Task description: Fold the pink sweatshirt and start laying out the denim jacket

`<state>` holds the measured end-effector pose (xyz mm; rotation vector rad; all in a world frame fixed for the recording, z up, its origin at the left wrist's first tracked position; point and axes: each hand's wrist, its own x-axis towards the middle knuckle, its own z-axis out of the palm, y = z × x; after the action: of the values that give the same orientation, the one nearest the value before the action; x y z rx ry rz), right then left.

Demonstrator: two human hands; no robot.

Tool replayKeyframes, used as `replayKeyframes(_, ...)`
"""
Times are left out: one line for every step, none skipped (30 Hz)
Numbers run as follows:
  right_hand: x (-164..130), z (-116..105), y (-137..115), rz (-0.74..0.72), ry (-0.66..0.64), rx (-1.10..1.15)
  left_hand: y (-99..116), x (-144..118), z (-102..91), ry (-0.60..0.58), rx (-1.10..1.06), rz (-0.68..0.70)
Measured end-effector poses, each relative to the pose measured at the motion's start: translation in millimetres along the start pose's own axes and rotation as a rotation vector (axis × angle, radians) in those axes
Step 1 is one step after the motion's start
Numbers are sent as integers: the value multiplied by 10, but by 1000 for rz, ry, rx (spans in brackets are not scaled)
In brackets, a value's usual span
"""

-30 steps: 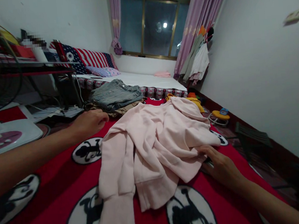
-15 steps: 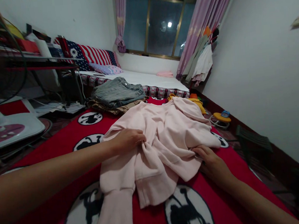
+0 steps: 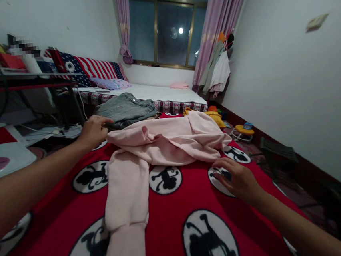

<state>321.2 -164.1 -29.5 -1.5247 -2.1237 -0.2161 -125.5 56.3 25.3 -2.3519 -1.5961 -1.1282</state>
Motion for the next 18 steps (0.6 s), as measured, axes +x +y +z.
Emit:
replayKeyframes(-45, 29, 49, 20, -27, -22, 140, -129, 2, 48, 3, 50)
replayKeyframes(-81, 55, 101, 39, -46, -36, 306, -276, -7, 40, -27, 131)
replayKeyframes(-104, 80, 150, 54, -59, -42, 484, -436, -24, -26, -81, 227)
replayKeyframes(-114, 104, 193, 65, -65, -47, 660, -604, -47, -152, -154, 330)
replayKeyframes(-111, 129, 226, 77, -61, -52, 822, -772, -70, -302, -225, 426)
replayKeyframes(-96, 156, 248, 94, -45, -56, 963, -933, -91, -450, -247, 487)
replayKeyframes(-72, 185, 260, 118, -24, -56, 1077, -1080, -106, -568, -238, 511)
replayKeyframes(-41, 217, 263, 149, -5, -48, 1164, -1207, -113, -652, -217, 509)
replayKeyframes(-7, 249, 260, 182, 10, -33, 1224, -1309, -111, -708, -188, 492)
replayKeyframes(29, 280, 253, 215, 19, -15, 1260, -1383, -100, -739, -163, 466)
replayKeyframes(63, 309, 245, 243, 18, -1, 1275, -1428, -83, -760, -145, 436)
replayKeyframes(93, 333, 238, 265, 8, 0, 1272, -1444, -61, -781, -134, 410)
replayKeyframes(118, 353, 234, 281, -7, -15, 1254, -1435, -40, -808, -126, 386)
replayKeyframes(137, 367, 233, 289, -24, -42, 1222, -1402, -25, -845, -114, 364)
replayKeyframes(149, 376, 236, 291, -45, -75, 1175, -1349, -22, -889, -96, 345)
replayKeyframes(153, 379, 244, 286, -67, -101, 1110, -1276, -36, -943, -67, 327)
replayKeyframes(150, 378, 254, 277, -87, -115, 1027, -1185, -68, -1000, -29, 306)
replayKeyframes(141, 373, 266, 265, -103, -115, 923, -1079, -120, -1005, 10, 268)
